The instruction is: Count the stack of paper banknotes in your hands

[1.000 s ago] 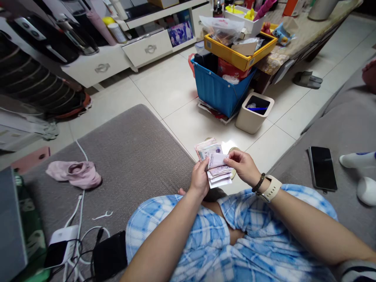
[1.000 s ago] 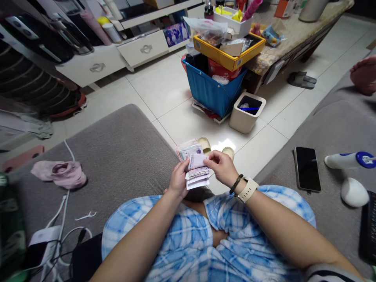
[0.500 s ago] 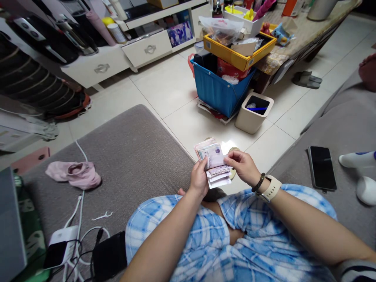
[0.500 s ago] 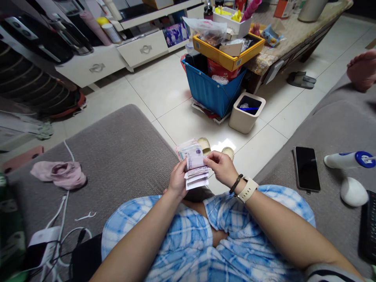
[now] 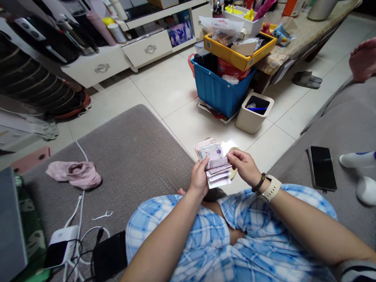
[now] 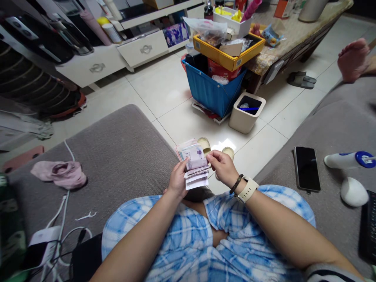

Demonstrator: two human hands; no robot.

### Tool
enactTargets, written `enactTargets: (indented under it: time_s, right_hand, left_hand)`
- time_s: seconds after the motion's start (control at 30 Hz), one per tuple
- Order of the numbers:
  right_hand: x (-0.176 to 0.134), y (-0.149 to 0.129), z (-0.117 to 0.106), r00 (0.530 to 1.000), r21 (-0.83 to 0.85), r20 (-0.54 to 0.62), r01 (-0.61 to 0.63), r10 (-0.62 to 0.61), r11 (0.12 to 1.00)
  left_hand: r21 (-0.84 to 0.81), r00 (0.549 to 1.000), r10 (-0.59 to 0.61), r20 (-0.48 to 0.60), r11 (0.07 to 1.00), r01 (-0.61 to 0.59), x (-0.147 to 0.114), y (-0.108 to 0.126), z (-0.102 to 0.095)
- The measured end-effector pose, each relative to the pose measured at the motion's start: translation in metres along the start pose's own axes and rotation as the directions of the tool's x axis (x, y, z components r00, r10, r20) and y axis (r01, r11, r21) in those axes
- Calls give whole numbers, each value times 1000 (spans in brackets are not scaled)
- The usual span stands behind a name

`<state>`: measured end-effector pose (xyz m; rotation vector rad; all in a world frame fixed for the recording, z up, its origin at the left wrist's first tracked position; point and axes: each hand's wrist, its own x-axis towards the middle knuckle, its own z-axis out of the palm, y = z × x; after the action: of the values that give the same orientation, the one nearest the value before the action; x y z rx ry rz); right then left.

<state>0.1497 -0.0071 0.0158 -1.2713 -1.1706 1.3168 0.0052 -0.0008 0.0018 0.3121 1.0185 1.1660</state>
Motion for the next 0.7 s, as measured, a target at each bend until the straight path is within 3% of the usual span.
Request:
enactTargets:
  time_s: [0.4,0.7]
  right_hand:
    - [2,9,1,999,92,-40,-15,19,996]
    - [4,17,-3,993,-35,-98,-72,68,997]
  left_hand:
    - [18,999,-32,34,999,31,0,0,-2]
    - [-6,995,-56,88,998,57,0,0,-1]
